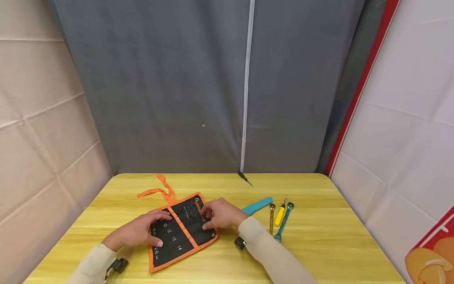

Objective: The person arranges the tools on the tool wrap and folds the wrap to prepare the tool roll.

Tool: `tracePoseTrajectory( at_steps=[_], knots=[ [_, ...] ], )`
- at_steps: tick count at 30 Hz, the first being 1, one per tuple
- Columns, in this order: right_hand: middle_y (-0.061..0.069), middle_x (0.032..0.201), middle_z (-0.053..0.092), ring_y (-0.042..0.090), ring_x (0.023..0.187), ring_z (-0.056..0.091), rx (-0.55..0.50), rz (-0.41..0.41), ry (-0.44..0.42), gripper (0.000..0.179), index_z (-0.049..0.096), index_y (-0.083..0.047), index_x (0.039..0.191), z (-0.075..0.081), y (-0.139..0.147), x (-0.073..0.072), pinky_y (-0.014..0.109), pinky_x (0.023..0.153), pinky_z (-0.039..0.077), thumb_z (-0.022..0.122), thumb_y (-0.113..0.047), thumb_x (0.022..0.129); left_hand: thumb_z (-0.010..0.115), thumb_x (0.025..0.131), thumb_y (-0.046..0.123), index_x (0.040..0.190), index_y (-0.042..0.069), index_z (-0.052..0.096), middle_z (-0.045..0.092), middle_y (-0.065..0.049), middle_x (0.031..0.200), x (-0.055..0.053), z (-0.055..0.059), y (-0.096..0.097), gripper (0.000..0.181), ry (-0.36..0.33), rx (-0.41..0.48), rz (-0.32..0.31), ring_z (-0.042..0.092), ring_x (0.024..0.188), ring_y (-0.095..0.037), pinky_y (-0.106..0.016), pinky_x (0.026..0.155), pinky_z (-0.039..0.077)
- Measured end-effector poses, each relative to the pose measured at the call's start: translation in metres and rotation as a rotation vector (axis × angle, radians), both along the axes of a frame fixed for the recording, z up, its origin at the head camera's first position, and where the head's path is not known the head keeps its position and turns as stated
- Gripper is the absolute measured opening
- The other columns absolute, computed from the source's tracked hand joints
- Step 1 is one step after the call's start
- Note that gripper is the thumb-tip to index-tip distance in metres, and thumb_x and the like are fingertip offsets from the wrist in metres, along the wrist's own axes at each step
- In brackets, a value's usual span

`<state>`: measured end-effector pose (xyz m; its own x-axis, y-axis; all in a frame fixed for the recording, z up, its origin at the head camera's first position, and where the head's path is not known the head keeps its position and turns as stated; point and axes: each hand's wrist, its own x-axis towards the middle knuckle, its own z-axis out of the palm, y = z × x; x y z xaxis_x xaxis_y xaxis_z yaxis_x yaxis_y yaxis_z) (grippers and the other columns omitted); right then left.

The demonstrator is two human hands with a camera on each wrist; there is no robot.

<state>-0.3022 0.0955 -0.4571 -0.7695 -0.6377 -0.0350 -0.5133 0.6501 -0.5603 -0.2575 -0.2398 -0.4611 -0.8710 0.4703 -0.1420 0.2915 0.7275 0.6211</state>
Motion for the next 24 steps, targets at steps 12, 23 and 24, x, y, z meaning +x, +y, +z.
tracePoseTrajectory(
  at_steps=[12, 23, 24],
  knots=[
    [-0.008, 0.117, 0.073, 0.006, 0.095, 0.062, -0.018, 0.012, 0.015, 0.049, 0.074, -0.017, 0.128, -0.004, -0.011, -0.005, 0.026, 0.090, 0.054, 0.091, -0.035, 0.085, 0.099, 0.073, 0.032, 0.136, 0.018, 0.066, 0.056, -0.010, 0.146, 0.006, 0.002, 0.000, 0.072, 0.050, -0.003, 0.051, 0.054, 0.133, -0.038, -0.065, 0.113, 0.042],
    [-0.004, 0.140, 0.064, 0.012, 0.117, 0.063, 0.090, 0.031, 0.034, 0.067, 0.069, -0.021, 0.138, -0.011, -0.015, -0.008, 0.035, 0.104, 0.054, 0.095, -0.039, 0.080, 0.100, 0.071, 0.031, 0.136, 0.016, 0.066, 0.056, -0.006, 0.139, 0.005, -0.003, 0.004, 0.075, 0.034, -0.062, 0.021, 0.057, 0.128, -0.033, -0.062, 0.113, 0.045],
    [-0.004, 0.137, 0.064, 0.011, 0.115, 0.063, 0.096, 0.028, 0.032, 0.067, 0.069, -0.021, 0.138, -0.011, -0.015, -0.007, 0.035, 0.103, 0.054, 0.095, -0.039, 0.080, 0.100, 0.071, 0.030, 0.136, 0.017, 0.066, 0.057, -0.006, 0.140, 0.004, -0.003, 0.004, 0.075, 0.040, -0.069, 0.025, 0.056, 0.129, -0.033, -0.062, 0.113, 0.044]
  ],
)
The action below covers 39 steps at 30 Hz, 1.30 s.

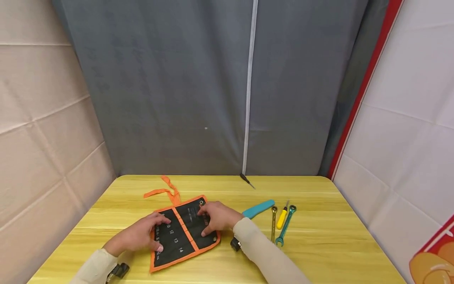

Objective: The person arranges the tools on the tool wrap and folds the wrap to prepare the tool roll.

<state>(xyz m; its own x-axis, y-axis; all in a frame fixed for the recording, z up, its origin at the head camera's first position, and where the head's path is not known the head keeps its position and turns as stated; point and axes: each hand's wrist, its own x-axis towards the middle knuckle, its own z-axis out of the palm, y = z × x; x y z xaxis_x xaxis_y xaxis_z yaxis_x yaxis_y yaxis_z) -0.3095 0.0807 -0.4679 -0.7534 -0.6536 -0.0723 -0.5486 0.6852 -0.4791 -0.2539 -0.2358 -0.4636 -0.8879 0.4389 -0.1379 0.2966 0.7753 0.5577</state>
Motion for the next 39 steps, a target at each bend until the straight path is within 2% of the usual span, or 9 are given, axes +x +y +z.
tracePoseTrajectory(
  at_steps=[4, 8, 13, 17, 22, 28, 34, 39],
  knots=[
    [-0.005, 0.124, 0.063, 0.009, 0.104, 0.058, 0.024, -0.003, 0.016, 0.064, 0.070, -0.020, 0.135, 0.002, 0.001, 0.001, 0.031, 0.096, 0.053, 0.095, -0.040, 0.079, 0.100, 0.070, 0.025, 0.135, 0.016, 0.066, 0.058, -0.006, 0.141, -0.004, 0.000, 0.000, 0.073, 0.016, -0.014, 0.001, 0.055, 0.129, -0.031, -0.063, 0.114, 0.042],
    [-0.005, 0.112, 0.059, 0.008, 0.094, 0.053, 0.038, -0.011, 0.036, 0.061, 0.071, -0.019, 0.131, 0.004, 0.001, 0.003, 0.028, 0.088, 0.051, 0.095, -0.039, 0.079, 0.099, 0.071, 0.023, 0.135, 0.014, 0.066, 0.058, -0.007, 0.143, -0.010, 0.000, 0.000, 0.073, 0.032, -0.015, -0.028, 0.056, 0.130, -0.032, -0.063, 0.114, 0.043],
    [-0.005, 0.113, 0.057, 0.007, 0.091, 0.052, 0.044, -0.028, 0.028, 0.059, 0.072, -0.020, 0.130, 0.006, 0.003, 0.006, 0.027, 0.084, 0.051, 0.096, -0.038, 0.079, 0.098, 0.072, 0.023, 0.135, 0.012, 0.067, 0.058, -0.009, 0.144, -0.013, -0.001, -0.001, 0.071, 0.050, -0.023, -0.009, 0.055, 0.134, -0.036, -0.065, 0.115, 0.042],
    [-0.004, 0.113, 0.057, 0.007, 0.089, 0.053, 0.036, -0.016, 0.013, 0.059, 0.072, -0.020, 0.131, 0.007, 0.003, 0.008, 0.027, 0.082, 0.052, 0.095, -0.036, 0.080, 0.098, 0.073, 0.022, 0.134, 0.011, 0.068, 0.060, -0.007, 0.141, -0.012, -0.002, -0.002, 0.069, 0.060, -0.043, 0.013, 0.056, 0.133, -0.034, -0.064, 0.115, 0.042],
    [-0.004, 0.117, 0.059, 0.008, 0.091, 0.053, 0.043, -0.023, 0.022, 0.058, 0.071, -0.021, 0.131, 0.009, 0.002, 0.007, 0.028, 0.086, 0.052, 0.095, -0.036, 0.080, 0.098, 0.074, 0.026, 0.136, 0.009, 0.068, 0.062, -0.007, 0.139, -0.009, 0.002, 0.000, 0.071, 0.073, -0.041, -0.017, 0.058, 0.129, -0.032, -0.062, 0.114, 0.044],
    [-0.004, 0.117, 0.065, 0.006, 0.091, 0.058, 0.004, -0.016, -0.009, 0.057, 0.070, -0.021, 0.133, 0.011, 0.008, 0.005, 0.027, 0.083, 0.054, 0.093, -0.036, 0.083, 0.101, 0.069, 0.034, 0.142, 0.010, 0.064, 0.059, -0.011, 0.146, -0.006, 0.005, 0.001, 0.086, 0.019, -0.006, -0.012, 0.055, 0.134, -0.035, -0.065, 0.115, 0.042],
    [-0.003, 0.121, 0.071, 0.009, 0.101, 0.066, -0.049, -0.010, -0.005, 0.054, 0.070, -0.019, 0.134, 0.011, 0.023, 0.004, 0.029, 0.089, 0.057, 0.090, -0.036, 0.087, 0.101, 0.066, 0.039, 0.150, 0.015, 0.059, 0.051, -0.014, 0.157, -0.007, 0.000, 0.001, 0.097, -0.027, 0.023, -0.022, 0.046, 0.145, -0.042, -0.068, 0.116, 0.038],
    [-0.001, 0.129, 0.071, 0.015, 0.114, 0.069, -0.091, -0.022, -0.025, 0.056, 0.069, -0.016, 0.137, 0.011, 0.034, 0.005, 0.034, 0.097, 0.058, 0.089, -0.035, 0.088, 0.102, 0.065, 0.039, 0.149, 0.013, 0.059, 0.051, -0.011, 0.156, -0.011, -0.004, 0.001, 0.098, -0.009, 0.010, -0.042, 0.046, 0.145, -0.041, -0.067, 0.116, 0.039]
  ],
)
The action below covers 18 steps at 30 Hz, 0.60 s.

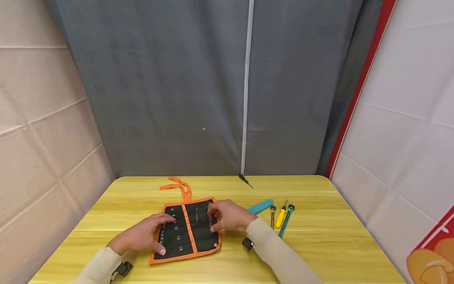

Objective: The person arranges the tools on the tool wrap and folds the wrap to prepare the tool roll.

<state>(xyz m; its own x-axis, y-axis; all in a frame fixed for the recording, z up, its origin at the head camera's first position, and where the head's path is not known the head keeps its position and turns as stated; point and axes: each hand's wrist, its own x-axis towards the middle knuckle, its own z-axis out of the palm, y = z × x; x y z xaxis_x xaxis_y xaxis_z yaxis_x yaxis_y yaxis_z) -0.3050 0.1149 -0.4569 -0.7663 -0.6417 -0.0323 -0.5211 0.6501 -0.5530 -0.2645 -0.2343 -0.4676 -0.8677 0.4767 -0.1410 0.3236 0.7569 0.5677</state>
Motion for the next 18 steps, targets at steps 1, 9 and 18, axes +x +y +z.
tracePoseTrajectory(
  at_steps=[1, 9, 18],
  knots=[
    [-0.001, 0.130, 0.071, 0.016, 0.115, 0.069, -0.006, -0.003, -0.004, 0.056, 0.069, -0.016, 0.137, 0.000, 0.002, 0.000, 0.035, 0.098, 0.058, 0.089, -0.035, 0.088, 0.102, 0.065, 0.039, 0.149, 0.013, 0.059, 0.052, -0.010, 0.155, -0.001, 0.000, 0.001, 0.098, 0.004, -0.004, -0.003, 0.047, 0.144, -0.040, -0.066, 0.116, 0.039],
    [0.002, 0.128, 0.072, 0.021, 0.114, 0.067, -0.016, -0.008, 0.029, 0.052, 0.070, -0.012, 0.134, 0.002, 0.027, -0.001, 0.035, 0.094, 0.059, 0.087, -0.033, 0.090, 0.104, 0.062, 0.036, 0.144, 0.008, 0.062, 0.058, -0.009, 0.146, -0.004, 0.000, 0.011, 0.096, 0.033, -0.039, 0.034, 0.052, 0.138, -0.035, -0.064, 0.118, 0.039],
    [0.004, 0.131, 0.071, 0.025, 0.117, 0.067, -0.071, -0.069, 0.017, 0.049, 0.070, -0.011, 0.134, -0.002, 0.059, -0.008, 0.042, 0.094, 0.060, 0.086, -0.028, 0.091, 0.104, 0.063, 0.032, 0.141, 0.009, 0.065, 0.057, -0.003, 0.141, -0.003, 0.003, 0.015, 0.090, 0.006, -0.046, 0.045, 0.053, 0.133, -0.031, -0.061, 0.117, 0.041]
  ],
)
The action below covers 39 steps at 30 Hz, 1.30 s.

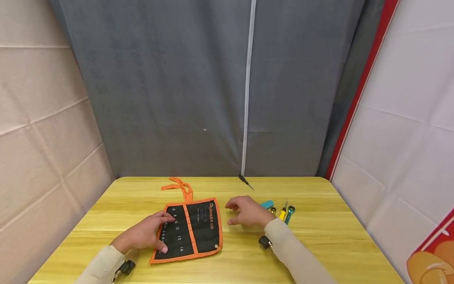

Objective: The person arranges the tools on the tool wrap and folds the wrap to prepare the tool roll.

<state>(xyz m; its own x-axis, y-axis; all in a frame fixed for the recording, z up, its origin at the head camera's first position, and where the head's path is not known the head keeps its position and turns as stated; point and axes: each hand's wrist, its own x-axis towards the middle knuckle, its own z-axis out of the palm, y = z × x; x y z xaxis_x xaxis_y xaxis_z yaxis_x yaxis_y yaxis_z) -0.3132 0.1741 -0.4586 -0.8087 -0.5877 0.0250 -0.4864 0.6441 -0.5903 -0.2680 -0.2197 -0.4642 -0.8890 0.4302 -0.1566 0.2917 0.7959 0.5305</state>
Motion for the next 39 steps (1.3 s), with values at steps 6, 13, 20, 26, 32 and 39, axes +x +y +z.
tracePoseTrajectory(
  at_steps=[6, 13, 20, 26, 32, 39],
  knots=[
    [0.008, 0.130, 0.071, 0.029, 0.119, 0.067, -0.020, -0.031, 0.012, 0.049, 0.070, -0.009, 0.133, -0.001, 0.017, -0.002, 0.051, 0.098, 0.058, 0.086, -0.027, 0.091, 0.103, 0.064, 0.030, 0.140, 0.009, 0.065, 0.056, -0.003, 0.140, -0.001, 0.001, 0.000, 0.087, -0.009, 0.006, -0.006, 0.053, 0.133, -0.030, -0.061, 0.117, 0.042],
    [0.004, 0.130, 0.072, 0.028, 0.120, 0.067, 0.010, -0.063, 0.027, 0.050, 0.071, -0.011, 0.133, -0.006, 0.034, -0.004, 0.051, 0.100, 0.056, 0.087, -0.030, 0.090, 0.103, 0.066, 0.029, 0.139, 0.009, 0.065, 0.056, -0.002, 0.138, -0.002, 0.001, -0.001, 0.085, -0.010, 0.004, -0.020, 0.053, 0.134, -0.031, -0.061, 0.117, 0.042],
    [0.005, 0.129, 0.073, 0.029, 0.121, 0.068, 0.021, -0.068, 0.047, 0.051, 0.071, -0.009, 0.131, -0.007, 0.044, -0.006, 0.051, 0.101, 0.055, 0.087, -0.034, 0.089, 0.102, 0.067, 0.027, 0.139, 0.010, 0.065, 0.056, -0.002, 0.139, -0.003, 0.001, -0.002, 0.083, -0.015, 0.002, -0.012, 0.053, 0.136, -0.033, -0.061, 0.117, 0.042],
    [0.002, 0.127, 0.074, 0.026, 0.119, 0.069, 0.054, -0.064, 0.034, 0.048, 0.072, -0.011, 0.130, -0.010, 0.046, -0.007, 0.047, 0.099, 0.056, 0.087, -0.032, 0.090, 0.102, 0.067, 0.027, 0.139, 0.010, 0.065, 0.056, -0.002, 0.138, -0.005, 0.001, -0.002, 0.082, -0.026, 0.013, -0.014, 0.054, 0.135, -0.032, -0.061, 0.116, 0.042],
    [0.003, 0.124, 0.075, 0.026, 0.115, 0.069, 0.062, -0.024, 0.032, 0.045, 0.072, -0.009, 0.129, -0.009, 0.046, -0.007, 0.046, 0.097, 0.057, 0.086, -0.027, 0.091, 0.101, 0.069, 0.028, 0.140, 0.010, 0.065, 0.056, -0.002, 0.138, -0.005, 0.000, -0.003, 0.082, -0.030, 0.019, -0.008, 0.053, 0.136, -0.033, -0.061, 0.117, 0.042],
    [0.002, 0.122, 0.073, 0.027, 0.112, 0.069, 0.091, 0.032, 0.082, 0.035, 0.076, -0.010, 0.126, -0.008, 0.045, -0.007, 0.041, 0.096, 0.057, 0.083, -0.021, 0.093, 0.101, 0.070, 0.030, 0.139, 0.012, 0.066, 0.056, -0.002, 0.140, -0.003, 0.002, -0.003, 0.080, -0.045, 0.023, 0.003, 0.054, 0.134, -0.032, -0.061, 0.116, 0.042]
  ],
)
